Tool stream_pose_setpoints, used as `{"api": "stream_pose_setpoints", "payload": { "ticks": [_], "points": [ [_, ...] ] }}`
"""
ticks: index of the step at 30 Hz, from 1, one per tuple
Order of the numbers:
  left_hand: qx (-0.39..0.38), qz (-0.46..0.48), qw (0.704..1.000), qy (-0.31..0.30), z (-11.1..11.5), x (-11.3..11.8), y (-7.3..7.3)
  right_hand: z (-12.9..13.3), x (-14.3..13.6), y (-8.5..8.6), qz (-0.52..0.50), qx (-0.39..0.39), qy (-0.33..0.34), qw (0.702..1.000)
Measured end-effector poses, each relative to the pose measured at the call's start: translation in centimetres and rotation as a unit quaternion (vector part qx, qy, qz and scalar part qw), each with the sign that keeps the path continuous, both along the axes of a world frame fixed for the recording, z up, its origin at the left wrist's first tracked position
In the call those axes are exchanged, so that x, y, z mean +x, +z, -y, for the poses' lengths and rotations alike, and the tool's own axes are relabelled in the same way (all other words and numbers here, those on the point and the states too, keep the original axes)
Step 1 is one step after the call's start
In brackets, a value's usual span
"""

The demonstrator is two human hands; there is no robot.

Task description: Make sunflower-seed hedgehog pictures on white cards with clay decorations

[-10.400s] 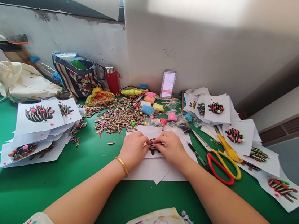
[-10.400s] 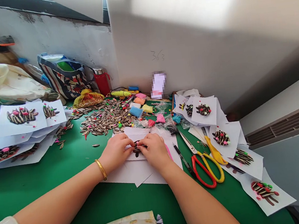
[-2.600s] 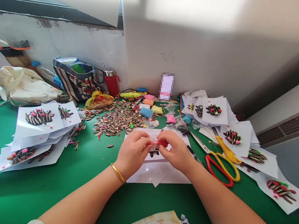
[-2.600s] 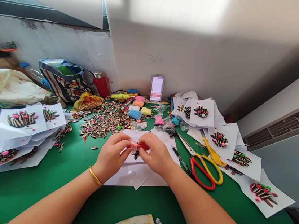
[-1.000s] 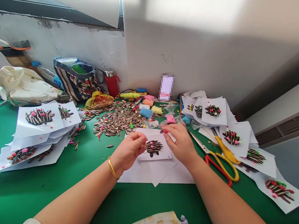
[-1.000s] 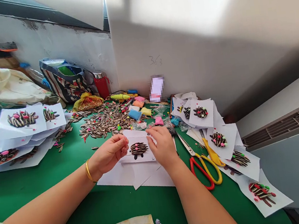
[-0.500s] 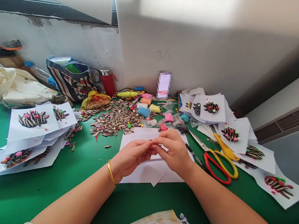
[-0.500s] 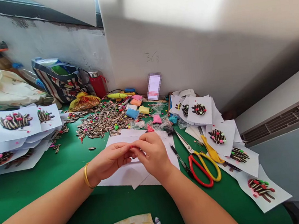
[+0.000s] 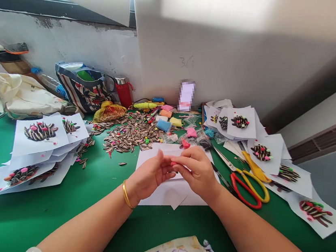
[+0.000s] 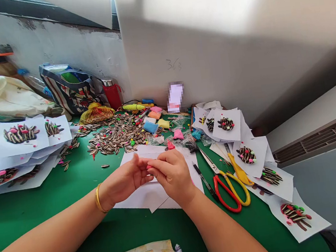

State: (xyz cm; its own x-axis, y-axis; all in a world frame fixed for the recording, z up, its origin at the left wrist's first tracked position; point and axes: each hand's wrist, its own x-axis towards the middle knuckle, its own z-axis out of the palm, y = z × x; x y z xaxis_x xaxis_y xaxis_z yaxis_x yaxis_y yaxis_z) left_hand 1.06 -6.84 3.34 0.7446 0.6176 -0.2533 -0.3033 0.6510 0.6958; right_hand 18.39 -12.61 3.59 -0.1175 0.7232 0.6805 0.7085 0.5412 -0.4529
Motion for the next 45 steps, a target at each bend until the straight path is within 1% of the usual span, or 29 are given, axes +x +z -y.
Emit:
{"api": "stream_pose_setpoints", "payload": {
  "ticks": [3,5,7,9,11,13,17,18,20,23,24,28,29,31,33,34,36,38,39,43,45],
  "points": [
    [-0.087,0.079,0.993,0.024,0.3,0.2,0.7,0.1,-0.9,0.0,0.004,-0.008,0.029,1.0],
    [-0.131,0.11,0.985,0.03,0.4,0.2,1.0,0.2,-1.8,-0.3,0.023,-0.021,0.055,0.998],
    [-0.158,0.13,0.978,0.034,0.2,0.0,1.2,0.3,-2.5,-0.5,0.047,-0.028,0.065,0.996],
    [-0.171,0.147,0.973,0.057,-0.1,-0.2,1.3,0.5,-2.9,-0.6,0.083,-0.036,0.057,0.994],
    [-0.178,0.163,0.966,0.094,-0.5,-0.4,1.4,0.8,-3.0,-0.3,0.13,-0.045,0.046,0.989],
    [-0.185,0.173,0.96,0.122,-0.7,-0.5,1.5,1.2,-3.1,0.0,0.17,-0.044,0.054,0.983],
    [-0.201,0.165,0.958,0.123,-0.7,-0.4,1.7,1.4,-3.2,0.1,0.229,-0.037,0.108,0.967],
    [-0.203,0.161,0.958,0.121,-0.7,-0.4,1.7,1.4,-3.2,0.1,0.242,-0.04,0.113,0.963],
    [-0.199,0.158,0.959,0.125,-0.7,-0.5,1.8,1.3,-3.1,-0.1,0.261,-0.041,0.097,0.96],
    [-0.185,0.169,0.959,0.133,-0.9,-0.8,1.9,1.2,-2.8,-0.4,0.27,-0.04,0.053,0.961],
    [-0.183,0.173,0.958,0.134,-1.0,-0.9,1.9,1.2,-2.8,-0.4,0.272,-0.039,0.053,0.96],
    [-0.19,0.159,0.961,0.124,-0.8,-0.7,1.8,1.1,-3.0,-0.6,0.279,-0.035,0.096,0.955],
    [-0.189,0.154,0.962,0.119,-0.7,-0.7,1.8,1.1,-3.0,-0.6,0.278,-0.032,0.093,0.956],
    [-0.185,0.152,0.964,0.113,-0.6,-0.6,1.8,0.9,-2.9,-0.7,0.27,-0.027,0.066,0.96],
    [-0.178,0.161,0.963,0.121,-0.7,-0.7,1.9,0.9,-2.8,-0.6,0.266,-0.028,0.05,0.962],
    [-0.175,0.167,0.962,0.128,-0.8,-0.7,1.9,1.0,-2.8,-0.6,0.267,-0.029,0.057,0.962],
    [-0.175,0.176,0.958,0.141,-0.9,-0.8,1.9,1.1,-3.0,-0.4,0.273,-0.028,0.095,0.957],
    [-0.184,0.175,0.957,0.142,-1.0,-0.7,1.9,1.2,-3.1,-0.3,0.278,-0.024,0.127,0.952],
    [-0.188,0.172,0.957,0.139,-1.0,-0.7,1.9,1.2,-3.1,-0.3,0.277,-0.025,0.128,0.952],
    [-0.178,0.169,0.959,0.14,-0.9,-0.7,2.0,1.1,-2.8,-0.1,0.262,-0.037,0.092,0.96],
    [-0.172,0.165,0.96,0.15,-0.9,-0.7,2.1,1.1,-2.7,-0.1,0.263,-0.031,0.109,0.958]
  ]
}}
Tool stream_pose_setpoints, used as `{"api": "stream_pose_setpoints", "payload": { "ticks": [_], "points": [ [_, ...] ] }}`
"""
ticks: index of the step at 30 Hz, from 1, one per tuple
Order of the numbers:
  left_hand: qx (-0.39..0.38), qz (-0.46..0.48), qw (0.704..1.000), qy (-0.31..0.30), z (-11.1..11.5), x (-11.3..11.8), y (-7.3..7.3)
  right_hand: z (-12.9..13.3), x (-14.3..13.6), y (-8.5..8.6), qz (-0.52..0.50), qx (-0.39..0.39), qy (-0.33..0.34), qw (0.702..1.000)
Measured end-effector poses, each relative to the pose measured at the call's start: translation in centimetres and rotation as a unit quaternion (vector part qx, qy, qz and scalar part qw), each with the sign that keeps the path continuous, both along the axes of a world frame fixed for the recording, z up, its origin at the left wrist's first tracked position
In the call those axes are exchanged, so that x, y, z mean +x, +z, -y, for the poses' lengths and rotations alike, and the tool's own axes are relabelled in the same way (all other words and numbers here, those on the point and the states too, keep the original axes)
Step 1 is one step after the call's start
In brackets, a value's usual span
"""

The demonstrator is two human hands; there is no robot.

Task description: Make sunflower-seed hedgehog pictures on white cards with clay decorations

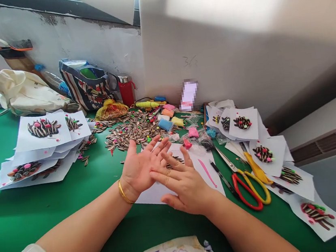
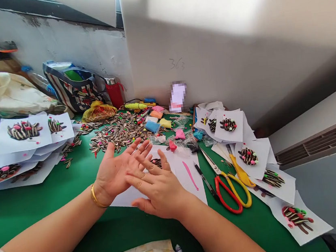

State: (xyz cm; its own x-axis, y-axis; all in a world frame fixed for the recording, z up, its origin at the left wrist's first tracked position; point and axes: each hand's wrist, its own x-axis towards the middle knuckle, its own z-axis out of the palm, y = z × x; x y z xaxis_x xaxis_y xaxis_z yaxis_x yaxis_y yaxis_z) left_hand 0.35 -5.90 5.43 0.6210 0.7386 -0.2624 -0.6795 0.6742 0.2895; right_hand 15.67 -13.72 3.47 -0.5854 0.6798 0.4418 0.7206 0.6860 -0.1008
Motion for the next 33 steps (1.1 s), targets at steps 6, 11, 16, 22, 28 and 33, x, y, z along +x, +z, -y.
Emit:
{"api": "stream_pose_setpoints", "payload": {
  "ticks": [6,11,16,22,28,33],
  "points": [
    [-0.008,-0.013,1.0,-0.017,0.04,0.08,-0.24,-0.02,-0.07,-0.21,-0.004,0.006,-0.013,1.0],
    [-0.014,-0.005,1.0,-0.006,0.03,0.09,-0.36,0.05,-0.07,-0.26,-0.01,0.006,0.039,0.999],
    [-0.007,0.0,1.0,-0.012,0.04,0.04,-0.32,-0.06,-0.05,-0.24,-0.02,0.007,-0.005,1.0],
    [-0.021,-0.015,0.999,-0.023,0.23,0.06,-0.26,-0.12,-0.08,-0.24,-0.018,0.006,0.029,0.999],
    [-0.021,0.012,1.0,0.001,0.07,0.08,-0.29,-0.01,0.15,0.37,-0.013,-0.02,0.052,0.998],
    [-0.031,0.012,0.999,-0.023,0.14,0.14,-0.36,-0.43,0.28,-0.1,-0.098,-0.02,0.004,0.995]
  ]
}}
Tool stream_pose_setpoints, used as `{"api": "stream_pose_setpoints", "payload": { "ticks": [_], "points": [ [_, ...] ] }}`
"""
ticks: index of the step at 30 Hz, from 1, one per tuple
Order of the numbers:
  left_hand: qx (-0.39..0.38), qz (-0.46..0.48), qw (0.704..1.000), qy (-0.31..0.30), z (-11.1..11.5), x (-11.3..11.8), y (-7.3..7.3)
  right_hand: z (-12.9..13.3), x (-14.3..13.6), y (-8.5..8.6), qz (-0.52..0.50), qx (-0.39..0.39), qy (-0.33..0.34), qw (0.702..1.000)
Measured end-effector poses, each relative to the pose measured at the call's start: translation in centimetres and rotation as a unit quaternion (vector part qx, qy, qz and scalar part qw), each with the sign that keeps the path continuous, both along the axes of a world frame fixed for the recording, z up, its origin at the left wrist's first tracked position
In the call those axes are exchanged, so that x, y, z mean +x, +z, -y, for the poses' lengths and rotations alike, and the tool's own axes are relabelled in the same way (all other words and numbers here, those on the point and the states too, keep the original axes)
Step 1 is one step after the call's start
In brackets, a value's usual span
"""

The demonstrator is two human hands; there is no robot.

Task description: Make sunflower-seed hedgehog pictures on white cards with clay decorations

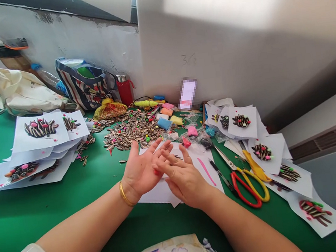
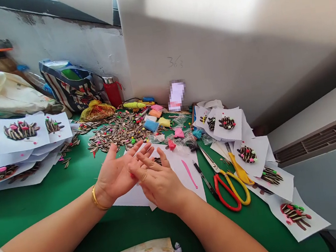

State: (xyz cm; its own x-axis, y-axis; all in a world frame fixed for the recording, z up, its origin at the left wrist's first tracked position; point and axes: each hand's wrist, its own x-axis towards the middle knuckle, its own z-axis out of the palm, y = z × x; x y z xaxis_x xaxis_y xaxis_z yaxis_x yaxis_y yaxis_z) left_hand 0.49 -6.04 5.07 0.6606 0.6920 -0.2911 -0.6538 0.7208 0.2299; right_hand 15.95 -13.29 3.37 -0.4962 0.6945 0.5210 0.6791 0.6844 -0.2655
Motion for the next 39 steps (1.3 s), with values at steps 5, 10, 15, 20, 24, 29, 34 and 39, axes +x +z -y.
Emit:
{"api": "stream_pose_setpoints", "payload": {
  "ticks": [5,10,15,20,24,29,34,39],
  "points": [
    [0.001,0.005,1.0,-0.011,0.1,-0.1,-0.1,-0.5,0.2,-0.7,-0.075,0.014,-0.035,0.996],
    [0.028,-0.008,0.999,-0.033,0.7,0.2,-0.4,-0.6,-0.3,-0.9,-0.115,0.012,-0.039,0.992],
    [0.073,-0.037,0.996,-0.031,0.8,0.6,-0.6,-0.6,-0.1,-0.8,-0.183,0.012,-0.057,0.981],
    [0.2,-0.17,0.962,-0.074,1.0,0.8,-1.4,-0.6,1.1,-0.5,-0.209,0.031,-0.137,0.968],
    [0.256,-0.229,0.932,-0.117,1.3,0.8,-1.9,-0.8,1.7,-0.6,-0.188,0.028,-0.154,0.97],
    [0.266,-0.248,0.926,-0.099,1.1,0.8,-2.0,-1.1,2.0,-0.5,-0.178,0.033,-0.129,0.975],
    [0.311,-0.284,0.901,-0.107,0.7,0.6,-2.1,-1.5,2.8,0.0,-0.185,0.006,-0.108,0.977],
    [0.304,-0.347,0.887,0.001,-1.1,-0.1,-2.0,-2.3,4.7,-0.2,-0.245,-0.065,-0.198,0.947]
  ]
}}
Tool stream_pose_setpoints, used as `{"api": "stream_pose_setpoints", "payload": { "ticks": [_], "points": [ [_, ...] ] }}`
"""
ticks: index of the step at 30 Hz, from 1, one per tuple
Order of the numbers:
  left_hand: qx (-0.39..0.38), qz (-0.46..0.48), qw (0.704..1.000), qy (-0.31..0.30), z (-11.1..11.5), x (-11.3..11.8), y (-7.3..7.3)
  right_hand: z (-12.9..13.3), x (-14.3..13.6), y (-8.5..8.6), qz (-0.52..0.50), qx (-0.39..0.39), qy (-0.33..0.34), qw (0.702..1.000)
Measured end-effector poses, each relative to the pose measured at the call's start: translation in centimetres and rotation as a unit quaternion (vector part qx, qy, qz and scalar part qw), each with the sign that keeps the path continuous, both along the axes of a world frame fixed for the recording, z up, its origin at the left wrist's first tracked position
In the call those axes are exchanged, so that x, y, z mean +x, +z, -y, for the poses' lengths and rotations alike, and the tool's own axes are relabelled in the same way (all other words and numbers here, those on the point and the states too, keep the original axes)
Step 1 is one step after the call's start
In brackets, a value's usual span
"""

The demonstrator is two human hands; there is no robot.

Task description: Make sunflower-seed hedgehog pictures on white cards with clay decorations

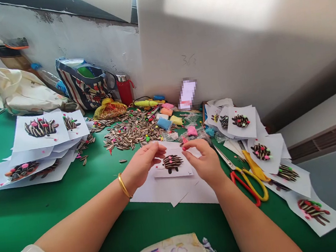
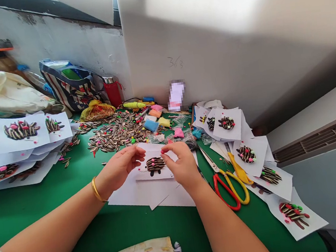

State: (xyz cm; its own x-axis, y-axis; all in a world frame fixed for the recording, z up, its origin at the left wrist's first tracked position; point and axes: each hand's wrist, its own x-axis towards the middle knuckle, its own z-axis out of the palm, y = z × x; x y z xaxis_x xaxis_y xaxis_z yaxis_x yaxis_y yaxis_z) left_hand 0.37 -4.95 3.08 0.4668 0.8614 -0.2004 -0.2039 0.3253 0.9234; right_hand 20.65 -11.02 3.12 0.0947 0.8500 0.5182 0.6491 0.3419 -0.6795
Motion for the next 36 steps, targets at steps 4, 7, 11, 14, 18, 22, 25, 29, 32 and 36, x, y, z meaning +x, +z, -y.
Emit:
{"api": "stream_pose_setpoints", "payload": {
  "ticks": [4,7,11,14,18,22,25,29,32,36],
  "points": [
    [-0.004,-0.006,0.999,0.05,-1.0,-0.3,-0.1,-0.6,1.0,-0.4,-0.006,-0.111,-0.03,0.993],
    [-0.005,-0.016,0.999,0.043,-0.9,-0.2,-0.1,-0.9,1.1,-0.6,0.058,-0.149,-0.003,0.987],
    [0.001,-0.024,0.999,0.042,-0.8,-0.1,0.0,-1.2,1.3,-0.7,0.144,-0.181,0.005,0.973],
    [0.002,-0.029,0.999,0.04,-0.8,-0.1,0.0,-1.3,1.5,-0.7,0.152,-0.215,-0.008,0.965],
    [0.0,-0.037,0.999,0.037,-0.8,-0.1,-0.2,-1.2,1.5,-0.7,0.162,-0.256,-0.004,0.953],
    [0.003,-0.044,0.998,0.037,-0.8,0.0,-0.4,-1.3,1.4,-0.6,0.199,-0.231,0.005,0.952],
    [0.004,-0.046,0.998,0.037,-0.8,0.0,-0.4,-1.5,1.3,-0.7,0.217,-0.221,0.007,0.951],
    [0.008,-0.048,0.998,0.035,-0.7,0.0,-0.4,-1.7,1.1,-1.1,0.224,-0.218,0.011,0.95],
    [0.011,-0.055,0.998,0.034,-0.7,0.0,-0.5,-1.7,1.1,-1.3,0.228,-0.217,0.012,0.949],
    [0.011,-0.059,0.998,0.033,-0.7,0.0,-0.5,-1.6,1.2,-1.0,0.228,-0.229,0.006,0.946]
  ]
}}
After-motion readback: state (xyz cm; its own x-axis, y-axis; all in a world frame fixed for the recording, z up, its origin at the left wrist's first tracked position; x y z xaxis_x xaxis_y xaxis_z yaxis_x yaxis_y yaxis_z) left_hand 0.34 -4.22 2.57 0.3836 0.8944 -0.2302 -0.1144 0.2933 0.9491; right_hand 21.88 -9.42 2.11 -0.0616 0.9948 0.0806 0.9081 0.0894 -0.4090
